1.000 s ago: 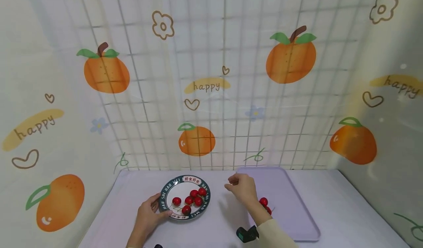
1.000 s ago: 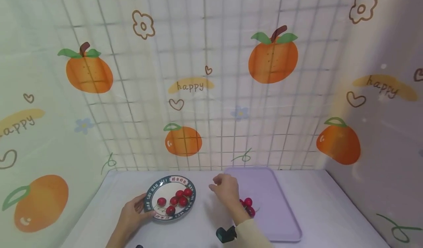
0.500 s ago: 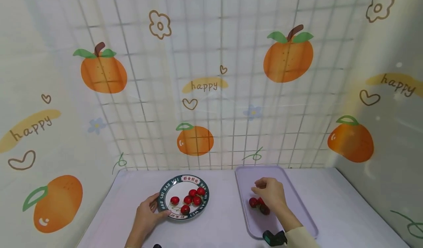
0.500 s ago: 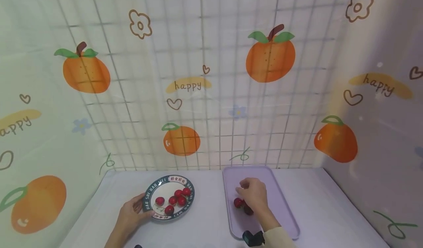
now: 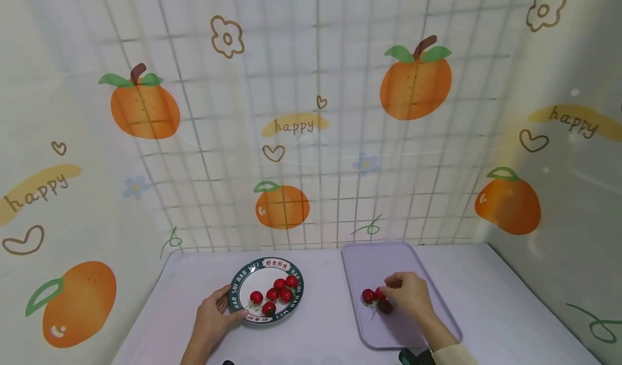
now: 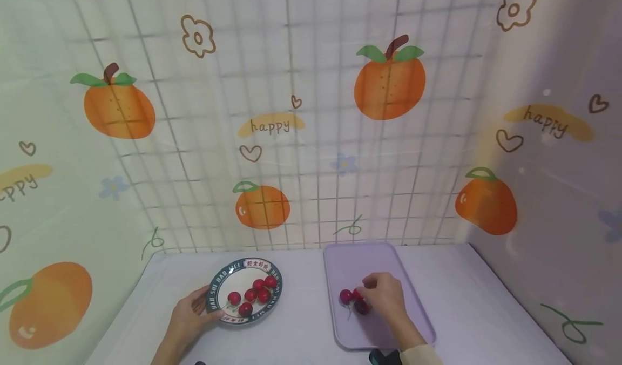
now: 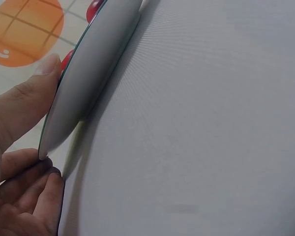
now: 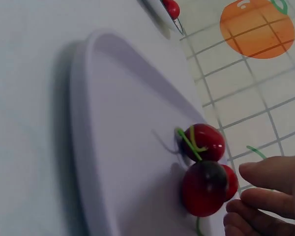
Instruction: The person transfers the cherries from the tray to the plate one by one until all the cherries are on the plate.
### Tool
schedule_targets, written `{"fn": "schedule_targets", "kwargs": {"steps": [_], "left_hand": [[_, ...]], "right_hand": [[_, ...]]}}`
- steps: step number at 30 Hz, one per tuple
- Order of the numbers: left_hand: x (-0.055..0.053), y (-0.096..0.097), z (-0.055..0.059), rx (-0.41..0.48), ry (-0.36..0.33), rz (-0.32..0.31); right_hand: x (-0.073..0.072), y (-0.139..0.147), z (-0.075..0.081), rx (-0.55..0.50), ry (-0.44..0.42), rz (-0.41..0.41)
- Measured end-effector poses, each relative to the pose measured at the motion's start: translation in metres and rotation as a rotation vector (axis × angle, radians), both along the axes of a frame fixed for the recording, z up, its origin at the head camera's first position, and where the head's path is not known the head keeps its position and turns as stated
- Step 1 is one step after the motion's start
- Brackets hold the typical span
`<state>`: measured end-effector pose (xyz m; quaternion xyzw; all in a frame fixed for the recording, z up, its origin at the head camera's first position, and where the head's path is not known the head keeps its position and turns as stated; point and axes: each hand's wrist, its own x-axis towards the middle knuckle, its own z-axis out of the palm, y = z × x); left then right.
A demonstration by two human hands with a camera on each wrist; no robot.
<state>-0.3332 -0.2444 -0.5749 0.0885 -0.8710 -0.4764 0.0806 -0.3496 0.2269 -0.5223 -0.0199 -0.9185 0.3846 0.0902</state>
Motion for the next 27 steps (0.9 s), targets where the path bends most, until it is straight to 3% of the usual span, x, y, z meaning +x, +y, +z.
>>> {"fn": "schedule_targets", "kwargs": {"steps": [19, 27], "left_hand": [[0.003, -0.002, 0.0, 0.016, 0.002, -0.011], [0.003, -0.002, 0.003, 0.018, -0.002, -0.015]], "right_hand": [[0.001, -0.003, -0.014, -0.007, 0.022, 0.01], [0.002, -0.001, -0.008, -0.02, 0.062, -0.004]]}}
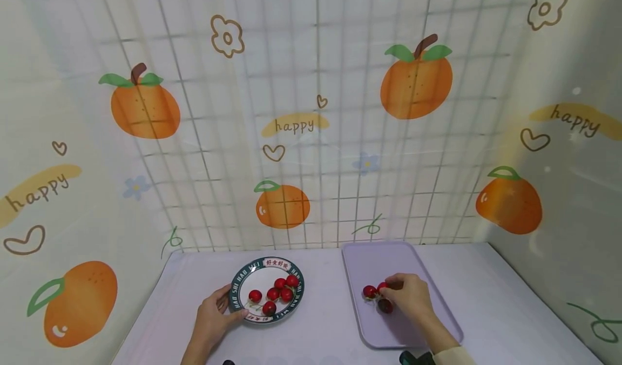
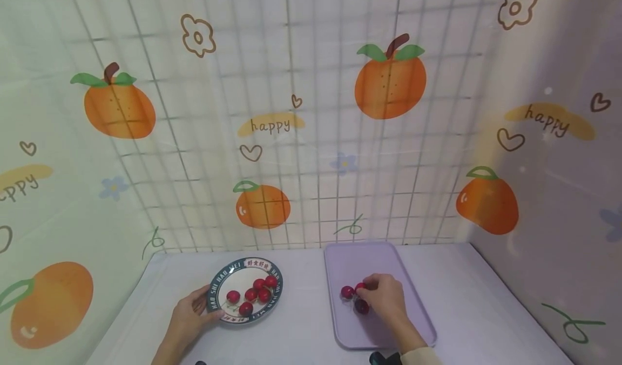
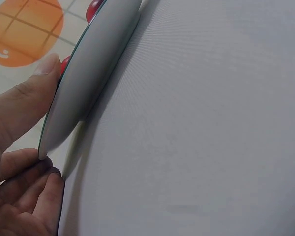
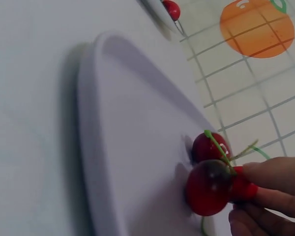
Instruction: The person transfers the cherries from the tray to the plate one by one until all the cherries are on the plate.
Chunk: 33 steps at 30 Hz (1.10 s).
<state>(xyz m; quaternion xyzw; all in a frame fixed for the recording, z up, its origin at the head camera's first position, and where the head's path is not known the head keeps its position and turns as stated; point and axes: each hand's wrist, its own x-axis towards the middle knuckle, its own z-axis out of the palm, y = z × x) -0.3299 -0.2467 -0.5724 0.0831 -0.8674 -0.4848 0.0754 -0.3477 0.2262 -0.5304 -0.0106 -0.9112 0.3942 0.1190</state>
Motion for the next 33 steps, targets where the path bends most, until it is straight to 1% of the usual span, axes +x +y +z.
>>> {"fn": "schedule_targets", "kwargs": {"steps": [5, 8, 14, 20, 27, 33], "left_hand": [[0.0, 0.001, 0.002, -0.003, -0.004, 0.006], [0.0, 0.002, 0.002, -0.002, 0.0, 0.004], [0.0, 0.001, 0.001, 0.013, 0.016, -0.005], [0.0, 0.001, 0.001, 0.017, 0.005, -0.003], [-0.001, 0.003, 0.001, -0.004, 0.0, 0.019], [-0.001, 0.004, 0.001, -0.005, -0.007, 0.021]], "right_hand": [[-0.001, 0.002, 0.007, -0.044, -0.009, -0.007], [-0.003, 0.003, 0.014, -0.069, -0.007, 0.004], [-0.004, 0.001, 0.028, -0.048, 0.013, 0.001], [-0.004, 0.0, 0.04, -0.039, 0.036, -0.013], [-0.005, -0.002, 0.052, -0.078, 0.044, -0.011], [-0.005, -0.009, 0.066, -0.128, 0.053, 0.003]]}}
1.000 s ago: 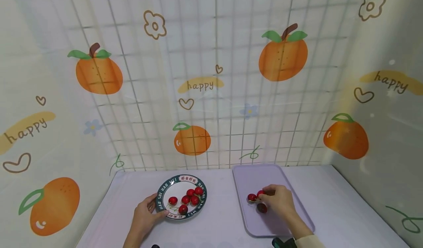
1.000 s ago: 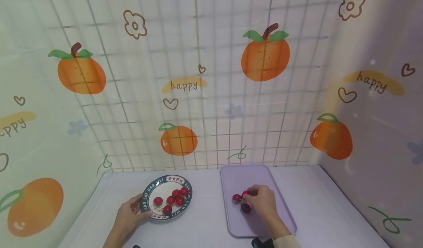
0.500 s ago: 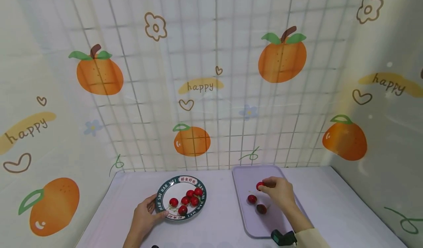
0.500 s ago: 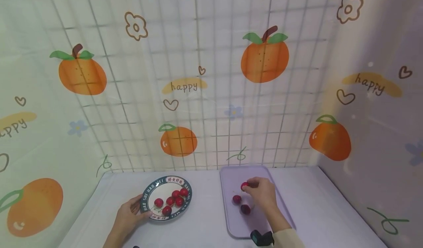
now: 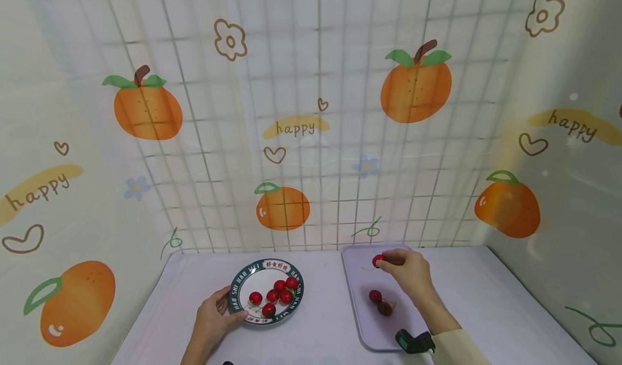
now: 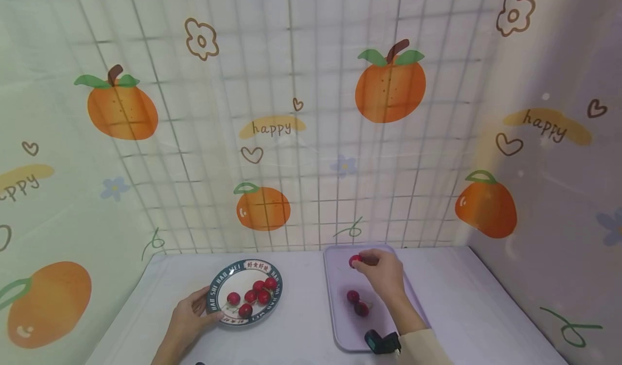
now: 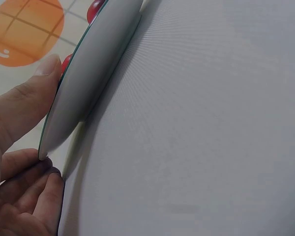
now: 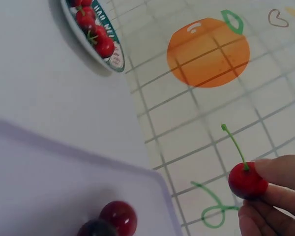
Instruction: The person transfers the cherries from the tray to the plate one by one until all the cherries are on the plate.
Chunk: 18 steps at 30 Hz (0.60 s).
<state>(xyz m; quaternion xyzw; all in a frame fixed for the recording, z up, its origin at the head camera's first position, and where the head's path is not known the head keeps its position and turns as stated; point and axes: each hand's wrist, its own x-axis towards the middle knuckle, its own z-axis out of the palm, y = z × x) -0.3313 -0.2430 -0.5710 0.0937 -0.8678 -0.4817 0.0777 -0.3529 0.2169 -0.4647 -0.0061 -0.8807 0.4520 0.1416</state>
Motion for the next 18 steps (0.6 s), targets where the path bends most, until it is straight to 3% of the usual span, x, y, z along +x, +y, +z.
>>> {"fn": "schedule_targets", "kwargs": {"steps": [7, 18], "left_hand": [[0.0, 0.001, 0.002, -0.002, -0.009, 0.005], [0.0, 0.001, 0.002, -0.016, 0.004, 0.001]], "right_hand": [[-0.001, -0.011, 0.012, -0.046, 0.016, 0.016], [-0.009, -0.029, 0.014, -0.103, 0.065, 0.03]]}}
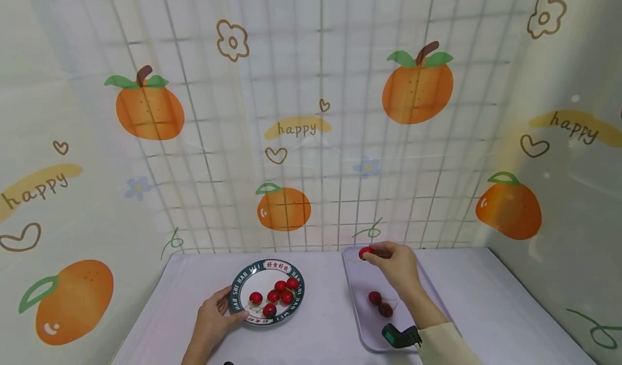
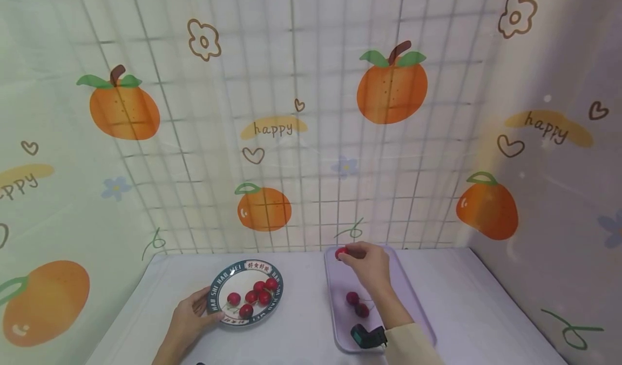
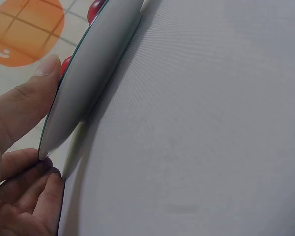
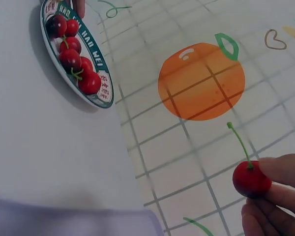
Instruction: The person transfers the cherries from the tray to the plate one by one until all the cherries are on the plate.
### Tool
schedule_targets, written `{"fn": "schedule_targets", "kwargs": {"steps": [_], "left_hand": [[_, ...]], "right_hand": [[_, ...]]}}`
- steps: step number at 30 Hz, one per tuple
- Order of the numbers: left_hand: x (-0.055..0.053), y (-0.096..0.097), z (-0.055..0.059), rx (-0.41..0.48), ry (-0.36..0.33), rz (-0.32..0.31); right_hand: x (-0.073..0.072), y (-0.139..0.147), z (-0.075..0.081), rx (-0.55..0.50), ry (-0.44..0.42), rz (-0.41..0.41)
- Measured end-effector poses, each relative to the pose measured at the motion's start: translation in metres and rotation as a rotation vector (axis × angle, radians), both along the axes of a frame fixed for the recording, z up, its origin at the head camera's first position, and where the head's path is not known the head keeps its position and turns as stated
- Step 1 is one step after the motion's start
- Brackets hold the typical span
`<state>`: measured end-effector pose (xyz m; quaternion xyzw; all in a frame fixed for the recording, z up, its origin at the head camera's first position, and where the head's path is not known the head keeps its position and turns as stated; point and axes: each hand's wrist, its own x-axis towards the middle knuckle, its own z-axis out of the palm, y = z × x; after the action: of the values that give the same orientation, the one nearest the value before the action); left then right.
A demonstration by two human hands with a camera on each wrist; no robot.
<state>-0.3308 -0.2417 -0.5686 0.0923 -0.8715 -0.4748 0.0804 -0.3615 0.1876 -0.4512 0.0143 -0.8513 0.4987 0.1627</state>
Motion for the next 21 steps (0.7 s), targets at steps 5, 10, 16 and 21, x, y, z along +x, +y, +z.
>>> {"fn": "schedule_targets", "kwargs": {"steps": [5, 10, 16, 21], "left_hand": [[0.0, -0.001, 0.0, 0.006, -0.005, 0.003], [0.0, -0.002, -0.001, 0.014, -0.005, 0.014], [-0.001, -0.004, -0.004, 0.065, 0.034, -0.02], [-0.001, -0.006, -0.003, 0.062, 0.033, -0.025]], "right_hand": [[-0.001, -0.014, 0.003, -0.037, -0.013, 0.031], [-0.006, -0.033, 0.002, -0.069, -0.022, 0.059], [-0.01, -0.057, 0.001, -0.097, -0.024, 0.086], [-0.011, -0.078, 0.0, -0.131, -0.04, 0.106]]}}
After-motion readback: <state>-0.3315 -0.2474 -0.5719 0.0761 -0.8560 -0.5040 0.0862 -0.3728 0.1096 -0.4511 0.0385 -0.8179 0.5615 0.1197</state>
